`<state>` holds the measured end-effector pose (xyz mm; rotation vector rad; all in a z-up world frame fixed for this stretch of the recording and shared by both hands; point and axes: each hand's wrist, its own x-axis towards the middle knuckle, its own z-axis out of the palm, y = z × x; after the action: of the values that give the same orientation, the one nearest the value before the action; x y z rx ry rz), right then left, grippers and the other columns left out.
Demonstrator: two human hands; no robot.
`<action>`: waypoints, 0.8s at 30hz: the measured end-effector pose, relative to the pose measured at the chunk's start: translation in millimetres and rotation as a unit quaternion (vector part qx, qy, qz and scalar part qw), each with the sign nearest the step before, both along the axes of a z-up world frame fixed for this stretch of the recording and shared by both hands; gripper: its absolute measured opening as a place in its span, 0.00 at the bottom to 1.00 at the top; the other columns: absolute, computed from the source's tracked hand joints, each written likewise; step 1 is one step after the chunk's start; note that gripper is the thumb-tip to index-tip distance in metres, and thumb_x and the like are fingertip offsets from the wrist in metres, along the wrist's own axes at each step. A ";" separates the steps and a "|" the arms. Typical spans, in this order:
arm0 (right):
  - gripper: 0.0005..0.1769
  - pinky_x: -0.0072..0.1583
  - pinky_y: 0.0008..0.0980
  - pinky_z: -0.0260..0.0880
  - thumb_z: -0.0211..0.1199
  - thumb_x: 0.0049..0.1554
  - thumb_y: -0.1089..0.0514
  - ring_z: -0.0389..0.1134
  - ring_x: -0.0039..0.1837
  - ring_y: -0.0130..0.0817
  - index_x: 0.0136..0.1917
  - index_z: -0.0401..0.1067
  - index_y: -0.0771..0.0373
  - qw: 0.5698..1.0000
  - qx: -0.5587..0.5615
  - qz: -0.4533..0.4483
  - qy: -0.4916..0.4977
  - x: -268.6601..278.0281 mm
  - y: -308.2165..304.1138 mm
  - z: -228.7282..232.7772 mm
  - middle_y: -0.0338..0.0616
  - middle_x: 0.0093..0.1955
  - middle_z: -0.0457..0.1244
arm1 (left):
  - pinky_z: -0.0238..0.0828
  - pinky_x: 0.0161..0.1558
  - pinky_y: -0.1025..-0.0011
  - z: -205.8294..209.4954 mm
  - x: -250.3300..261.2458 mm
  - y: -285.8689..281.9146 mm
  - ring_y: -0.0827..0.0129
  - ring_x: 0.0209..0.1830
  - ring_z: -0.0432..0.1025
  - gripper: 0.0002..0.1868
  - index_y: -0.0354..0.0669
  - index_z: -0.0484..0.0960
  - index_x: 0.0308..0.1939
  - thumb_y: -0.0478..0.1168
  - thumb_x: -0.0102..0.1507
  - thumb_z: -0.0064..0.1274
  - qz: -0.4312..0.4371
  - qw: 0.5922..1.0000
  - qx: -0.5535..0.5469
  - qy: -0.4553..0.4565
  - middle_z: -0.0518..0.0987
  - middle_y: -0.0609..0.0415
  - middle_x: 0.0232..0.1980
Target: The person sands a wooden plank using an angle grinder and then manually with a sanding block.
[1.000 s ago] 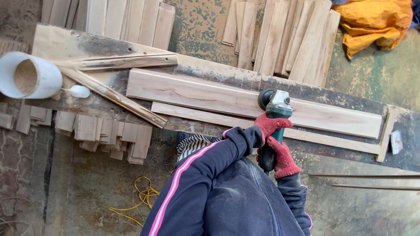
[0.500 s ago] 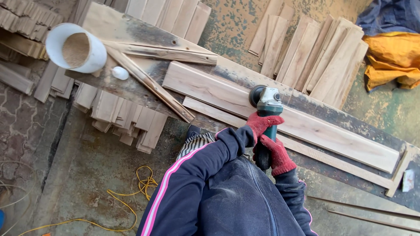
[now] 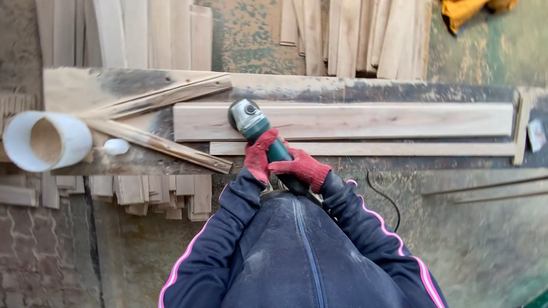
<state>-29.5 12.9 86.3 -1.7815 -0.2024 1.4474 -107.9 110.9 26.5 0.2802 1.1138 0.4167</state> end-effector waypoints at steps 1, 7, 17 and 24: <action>0.23 0.38 0.34 0.72 0.83 0.41 0.50 0.68 0.35 0.36 0.44 0.76 0.60 1.000 -0.001 -0.013 0.002 1.5 -4.9 5.9 0.45 0.33 0.63 | 0.83 0.37 0.46 -2.1 4.8 -5.6 0.44 0.34 0.82 0.30 0.29 0.73 0.52 0.36 0.51 0.72 -0.013 1.000 -0.001 0.002 0.82 0.32 0.35; 0.22 0.38 0.30 0.69 0.82 0.42 0.51 0.66 0.36 0.35 0.44 0.75 0.61 0.996 -0.007 -0.084 0.013 26.4 -56.0 4.6 0.45 0.33 0.62 | 0.84 0.34 0.49 -16.6 54.3 -48.6 0.47 0.32 0.83 0.29 0.34 0.77 0.49 0.37 0.49 0.76 -0.063 0.998 0.011 -0.004 0.83 0.35 0.33; 0.17 0.30 0.42 0.72 0.78 0.46 0.57 0.70 0.30 0.43 0.43 0.74 0.64 0.962 0.017 -0.274 -0.002 98.2 -188.6 -28.0 0.53 0.29 0.63 | 0.78 0.36 0.66 23.2 158.2 -146.3 0.65 0.32 0.77 0.22 0.41 0.86 0.44 0.40 0.48 0.73 -0.264 0.961 0.064 -0.054 0.83 0.49 0.34; 0.15 0.42 0.31 0.71 0.77 0.49 0.53 0.69 0.38 0.32 0.45 0.75 0.59 0.936 -0.004 -0.346 -0.060 110.0 -206.8 47.0 0.43 0.34 0.64 | 0.83 0.37 0.51 -32.8 234.5 -227.8 0.50 0.41 0.80 0.39 0.41 0.83 0.52 0.42 0.38 0.81 -0.300 0.952 0.042 -0.037 0.83 0.42 0.42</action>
<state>80.5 -194.0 133.3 -1.7006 0.3469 0.8319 126.6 -116.8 -6.3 0.6506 0.8835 -0.0679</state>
